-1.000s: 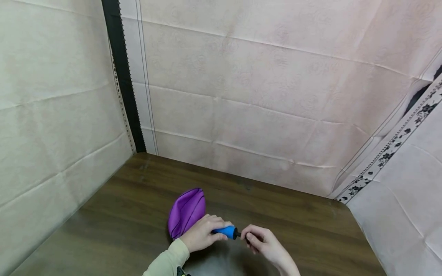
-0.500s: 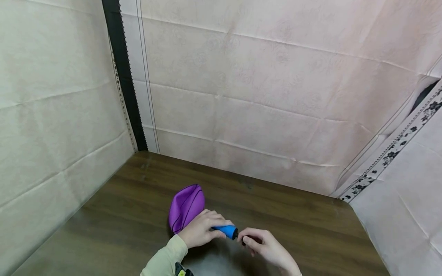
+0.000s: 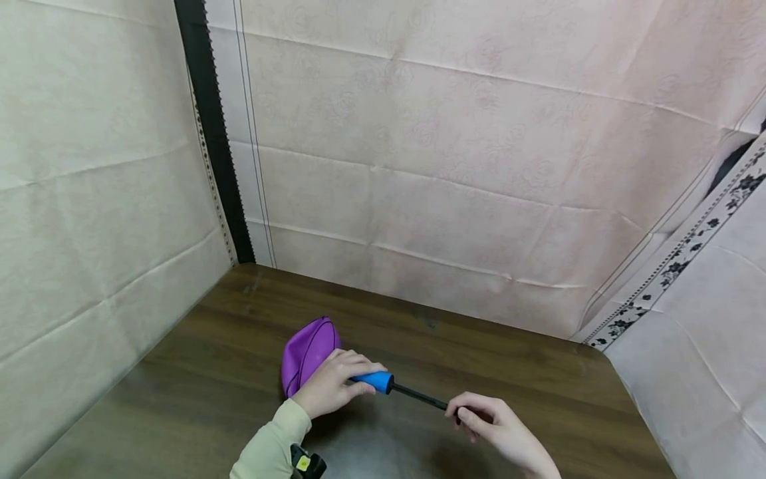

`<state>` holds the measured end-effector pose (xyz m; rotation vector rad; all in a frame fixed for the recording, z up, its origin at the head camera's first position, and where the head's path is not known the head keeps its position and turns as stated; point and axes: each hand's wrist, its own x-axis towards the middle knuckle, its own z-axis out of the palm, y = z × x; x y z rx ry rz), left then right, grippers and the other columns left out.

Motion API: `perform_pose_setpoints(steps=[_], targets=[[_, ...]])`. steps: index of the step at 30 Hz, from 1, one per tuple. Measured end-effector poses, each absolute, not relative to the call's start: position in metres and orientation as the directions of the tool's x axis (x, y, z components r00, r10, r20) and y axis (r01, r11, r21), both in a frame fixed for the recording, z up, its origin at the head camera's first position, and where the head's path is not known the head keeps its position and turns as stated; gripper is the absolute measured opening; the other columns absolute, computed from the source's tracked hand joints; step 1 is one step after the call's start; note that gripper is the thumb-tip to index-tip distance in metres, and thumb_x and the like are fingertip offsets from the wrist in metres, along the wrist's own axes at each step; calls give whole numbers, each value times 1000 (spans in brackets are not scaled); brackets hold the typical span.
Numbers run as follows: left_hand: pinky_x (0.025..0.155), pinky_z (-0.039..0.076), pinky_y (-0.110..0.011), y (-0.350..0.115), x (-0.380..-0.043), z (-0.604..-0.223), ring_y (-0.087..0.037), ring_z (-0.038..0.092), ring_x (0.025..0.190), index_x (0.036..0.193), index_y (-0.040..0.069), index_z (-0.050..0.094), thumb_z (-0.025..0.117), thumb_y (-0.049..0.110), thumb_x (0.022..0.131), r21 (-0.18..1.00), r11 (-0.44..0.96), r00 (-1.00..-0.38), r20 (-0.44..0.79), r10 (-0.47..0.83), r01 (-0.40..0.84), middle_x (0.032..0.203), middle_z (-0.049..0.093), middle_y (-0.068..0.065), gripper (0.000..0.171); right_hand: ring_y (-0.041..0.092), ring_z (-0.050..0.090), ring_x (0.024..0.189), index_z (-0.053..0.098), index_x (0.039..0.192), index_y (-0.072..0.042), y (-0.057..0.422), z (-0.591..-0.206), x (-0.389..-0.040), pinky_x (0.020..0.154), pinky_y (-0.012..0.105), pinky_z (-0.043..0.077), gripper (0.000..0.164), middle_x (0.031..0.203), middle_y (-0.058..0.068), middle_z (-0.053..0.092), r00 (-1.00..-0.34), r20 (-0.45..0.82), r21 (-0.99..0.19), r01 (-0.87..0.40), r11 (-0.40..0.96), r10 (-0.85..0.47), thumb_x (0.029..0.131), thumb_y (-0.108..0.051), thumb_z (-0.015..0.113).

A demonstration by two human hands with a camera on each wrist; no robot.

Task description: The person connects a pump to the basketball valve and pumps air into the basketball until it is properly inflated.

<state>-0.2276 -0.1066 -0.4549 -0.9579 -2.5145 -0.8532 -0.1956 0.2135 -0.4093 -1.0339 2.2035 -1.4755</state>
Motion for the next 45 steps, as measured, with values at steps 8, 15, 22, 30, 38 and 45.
perform_pose_setpoints(steps=[8, 15, 22, 30, 38, 45], targets=[[86, 36, -30, -107, -228, -455, -1, 53, 95, 116, 39, 55, 58, 39, 83, 400, 596, -712, 493, 501, 696, 104, 61, 17, 34, 22, 46, 57, 58, 102, -10, 212, -410, -195, 53, 24, 45, 18, 82, 8, 55, -701, 146, -877, -418, 237, -698, 94, -9, 41], [87, 36, -31, -107, -228, -457, 0, 53, 95, 116, 41, 54, 62, 36, 81, 408, 591, -714, 490, 501, 695, 102, 60, 19, 37, 25, 45, 58, 58, 103, -9, 213, -407, -192, 54, 26, 45, 19, 82, 4, 55, -705, 106, -888, -384, 253, -701, 95, -10, 41], [89, 35, -32, -108, -227, -455, -1, 53, 95, 117, 41, 53, 61, 37, 82, 418, 621, -745, 448, 494, 663, 103, 61, 18, 37, 13, 43, 54, 57, 102, -5, 208, -407, -194, 49, 24, 43, 19, 79, 8, 53, -700, 111, -897, -376, 231, -706, 95, -11, 41], [83, 37, -26, -95, -225, -462, -1, 52, 90, 115, 35, 57, 61, 36, 81, 438, 559, -709, 466, 529, 704, 100, 62, 16, 33, 14, 43, 54, 58, 100, -4, 173, -419, -197, 49, 28, 44, 27, 73, 20, 50, -772, 14, -919, -260, 295, -635, 94, -26, 44], [80, 38, -22, -75, -222, -474, 0, 52, 88, 113, 28, 60, 62, 32, 81, 450, 442, -630, 520, 577, 776, 99, 63, 14, 33, 6, 45, 54, 57, 99, -1, 153, -429, -198, 49, 30, 45, 30, 74, 29, 50, -776, 1, -925, -240, 294, -631, 94, -26, 42], [81, 37, -26, -89, -226, -468, -1, 54, 92, 115, 29, 59, 63, 33, 80, 376, 475, -602, 578, 550, 795, 101, 62, 15, 36, 16, 46, 57, 57, 106, -1, 171, -423, -201, 56, 33, 47, 30, 80, 27, 52, -748, 6, -942, -227, 247, -664, 95, -25, 42]])
